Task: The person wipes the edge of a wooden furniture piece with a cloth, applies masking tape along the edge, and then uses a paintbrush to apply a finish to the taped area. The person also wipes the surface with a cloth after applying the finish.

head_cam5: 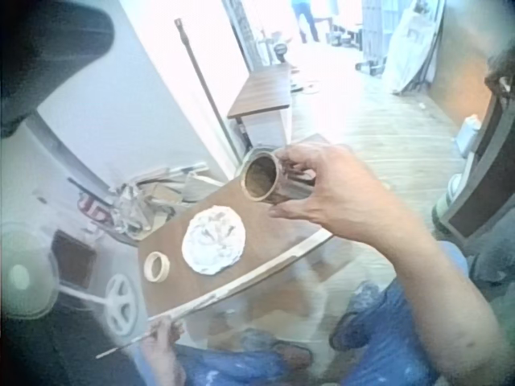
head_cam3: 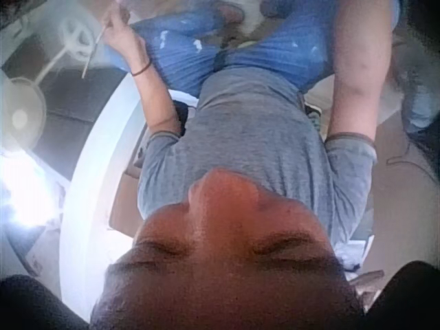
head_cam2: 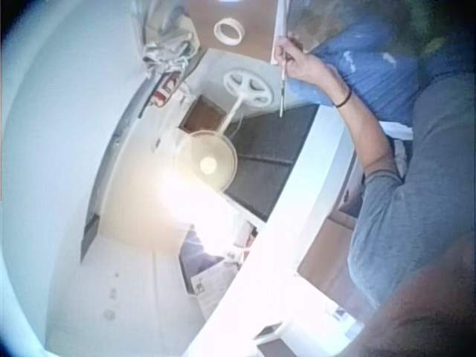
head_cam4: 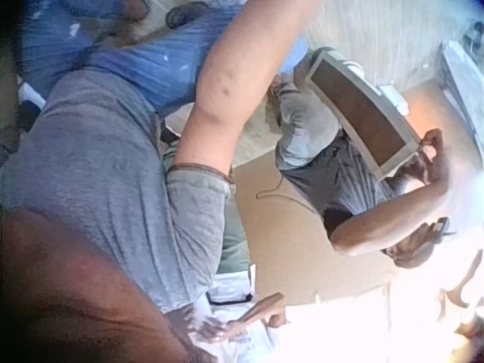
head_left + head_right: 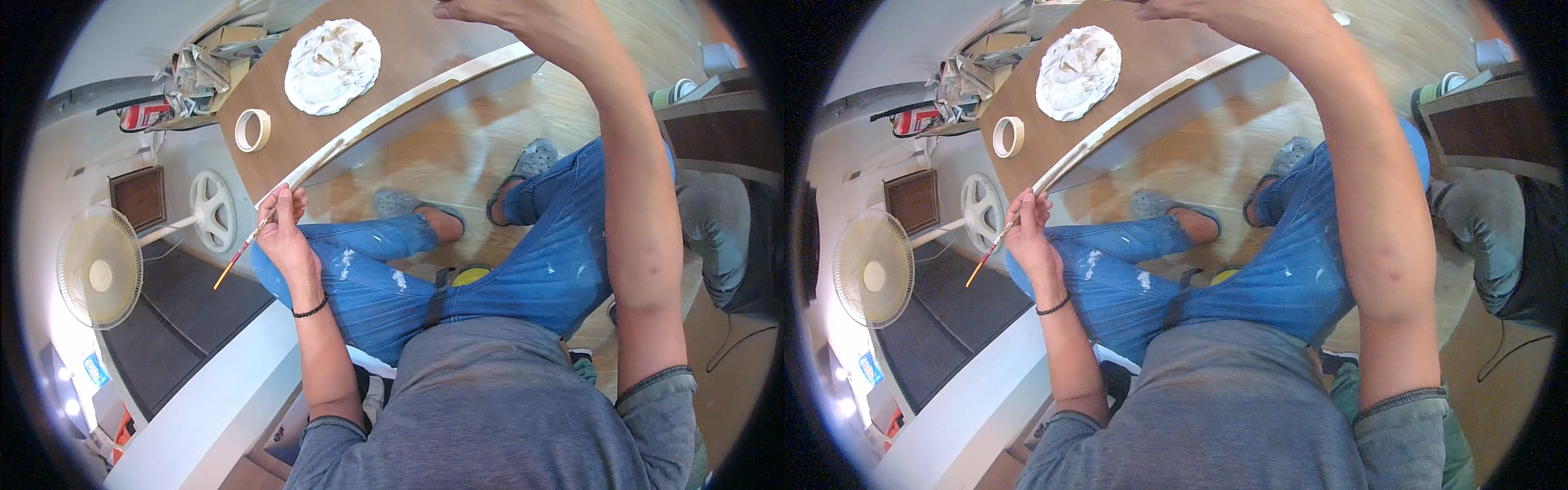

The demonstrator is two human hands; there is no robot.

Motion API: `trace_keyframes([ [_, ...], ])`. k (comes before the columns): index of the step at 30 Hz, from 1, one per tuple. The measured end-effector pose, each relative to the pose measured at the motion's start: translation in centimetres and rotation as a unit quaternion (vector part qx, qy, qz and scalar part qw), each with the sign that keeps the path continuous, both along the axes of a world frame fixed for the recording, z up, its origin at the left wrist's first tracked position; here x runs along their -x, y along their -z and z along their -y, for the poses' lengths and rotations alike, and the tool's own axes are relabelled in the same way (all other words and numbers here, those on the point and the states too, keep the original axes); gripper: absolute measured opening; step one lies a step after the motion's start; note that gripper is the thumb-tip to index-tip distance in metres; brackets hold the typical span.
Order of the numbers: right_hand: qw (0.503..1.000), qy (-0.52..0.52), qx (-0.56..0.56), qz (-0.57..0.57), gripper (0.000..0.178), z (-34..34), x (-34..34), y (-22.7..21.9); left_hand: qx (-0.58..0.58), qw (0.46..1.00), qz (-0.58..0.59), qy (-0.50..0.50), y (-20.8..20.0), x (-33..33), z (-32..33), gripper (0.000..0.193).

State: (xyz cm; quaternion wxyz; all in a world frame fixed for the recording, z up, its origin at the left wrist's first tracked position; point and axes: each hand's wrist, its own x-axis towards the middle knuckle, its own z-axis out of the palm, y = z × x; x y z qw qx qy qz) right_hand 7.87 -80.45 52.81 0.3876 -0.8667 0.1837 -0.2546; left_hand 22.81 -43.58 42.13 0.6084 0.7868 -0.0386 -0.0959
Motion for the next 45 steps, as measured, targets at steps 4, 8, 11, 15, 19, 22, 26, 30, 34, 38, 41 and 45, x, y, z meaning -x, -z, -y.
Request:
trace_keyframes([
  [4,1.0,-0.012,-0.005,0.014,0.046,0.7,0.1,0.7,0.064,0.995,-0.047,0.058,-0.6,2.0,4.6,0.027],
  [8,1.0,-0.007,0.016,0.025,0.045,1.0,-0.2,1.8,0.081,0.985,-0.075,0.132,0.4,3.3,8.9,0.03],
  [11,1.0,0.012,0.028,-0.002,0.046,1.0,0.1,0.9,0.096,0.979,-0.063,0.171,1.1,4.0,11.4,0.024],
  [15,1.0,0.016,0.023,-0.004,0.045,1.1,0.1,0.7,0.079,0.974,-0.039,0.207,1.5,4.8,13.6,0.021],
  [19,0.999,0.01,0.031,0.009,0.046,1.1,0.0,0.6,0.049,0.974,-0.018,0.22,2.0,4.7,13.9,0.021],
  [22,1.0,0.008,0.019,0.008,0.047,1.1,-0.1,0.6,0.038,0.975,0.002,0.218,1.9,4.3,13.0,0.02],
  [26,1.0,-0.001,-0.007,0.02,0.048,1.2,-0.4,1.1,0.009,0.979,0.001,0.203,1.7,3.0,10.5,0.02],
  [30,1.0,0.001,-0.001,0.022,0.05,0.9,-0.2,1.0,0.002,0.984,-0.007,0.18,1.1,1.6,7.1,0.02],
  [34,1.0,0.003,0.001,0.023,0.052,0.9,-0.4,1.4,-0.026,0.988,0.005,0.149,0.4,0.4,3.8,0.018],
  [38,1.0,0.016,-0.004,-0.008,0.052,0.3,-0.5,0.5,-0.045,0.993,0.0,0.111,-0.2,-0.8,0.5,0.015],
  [41,1.0,0.01,0.002,-0.013,0.052,0.4,-0.6,0.5,-0.047,0.996,0.002,0.072,-0.8,-1.1,-1.2,0.014],
  [45,1.0,0.015,0.001,-0.007,0.053,0.2,-0.8,1.2,-0.026,0.997,0.034,0.063,-1.2,-0.6,-2.1,0.015],
])
